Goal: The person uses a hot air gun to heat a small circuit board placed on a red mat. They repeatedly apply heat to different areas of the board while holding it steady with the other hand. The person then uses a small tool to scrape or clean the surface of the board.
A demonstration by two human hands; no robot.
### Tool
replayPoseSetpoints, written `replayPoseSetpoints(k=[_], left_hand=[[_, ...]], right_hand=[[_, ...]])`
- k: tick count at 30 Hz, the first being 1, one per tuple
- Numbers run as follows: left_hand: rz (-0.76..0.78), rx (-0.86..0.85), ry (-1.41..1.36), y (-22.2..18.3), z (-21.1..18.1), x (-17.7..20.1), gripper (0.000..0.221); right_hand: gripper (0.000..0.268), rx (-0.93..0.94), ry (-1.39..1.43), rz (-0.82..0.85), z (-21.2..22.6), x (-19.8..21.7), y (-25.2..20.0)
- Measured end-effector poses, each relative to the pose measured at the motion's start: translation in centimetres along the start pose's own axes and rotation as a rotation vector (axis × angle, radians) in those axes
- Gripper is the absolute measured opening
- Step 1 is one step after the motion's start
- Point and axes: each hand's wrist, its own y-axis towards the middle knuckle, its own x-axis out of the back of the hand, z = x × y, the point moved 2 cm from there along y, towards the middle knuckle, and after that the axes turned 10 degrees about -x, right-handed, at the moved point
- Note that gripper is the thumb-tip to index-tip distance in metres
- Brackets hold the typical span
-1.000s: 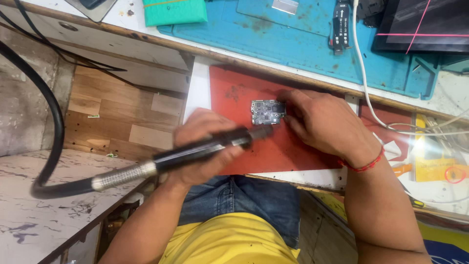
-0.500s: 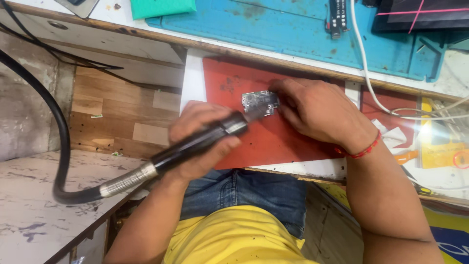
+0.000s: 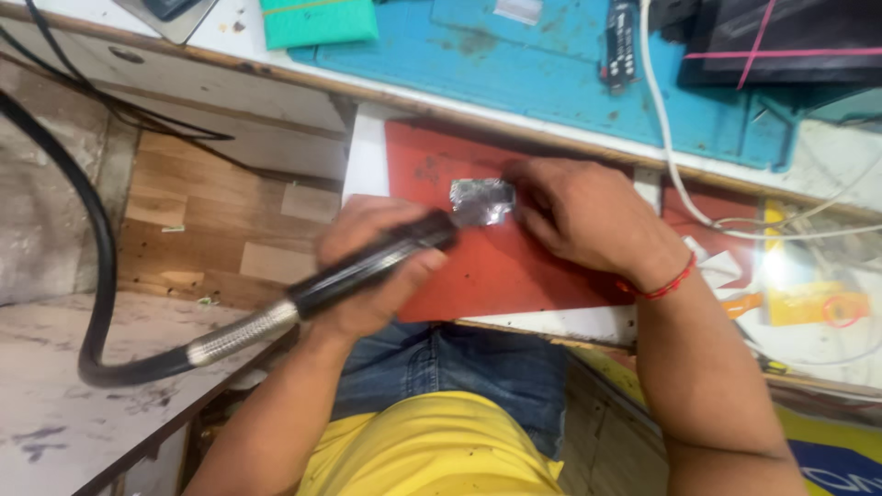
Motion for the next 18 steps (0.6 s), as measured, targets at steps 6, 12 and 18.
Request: replayPoseSetpoints(k=[6, 12, 18], left_hand=[[0.015, -0.056, 0.034, 0.5, -0.2, -0.4, 0.037], [0.084, -0.088, 0.012, 0.3, -0.1, -0.2, 0.037], [-0.049, -0.043, -0.061, 0.5, 0.0, -0.4, 0.035]], right_hand=[[0.028, -0.211, 0.213, -0.330, 0.3, 2.9, -1.6], [0.037, -0.053, 0.154, -0.054, 0.7, 2.3, -0.9], [0.039, -0.011, 0.042, 0.022, 0.1, -0.8, -0.5]])
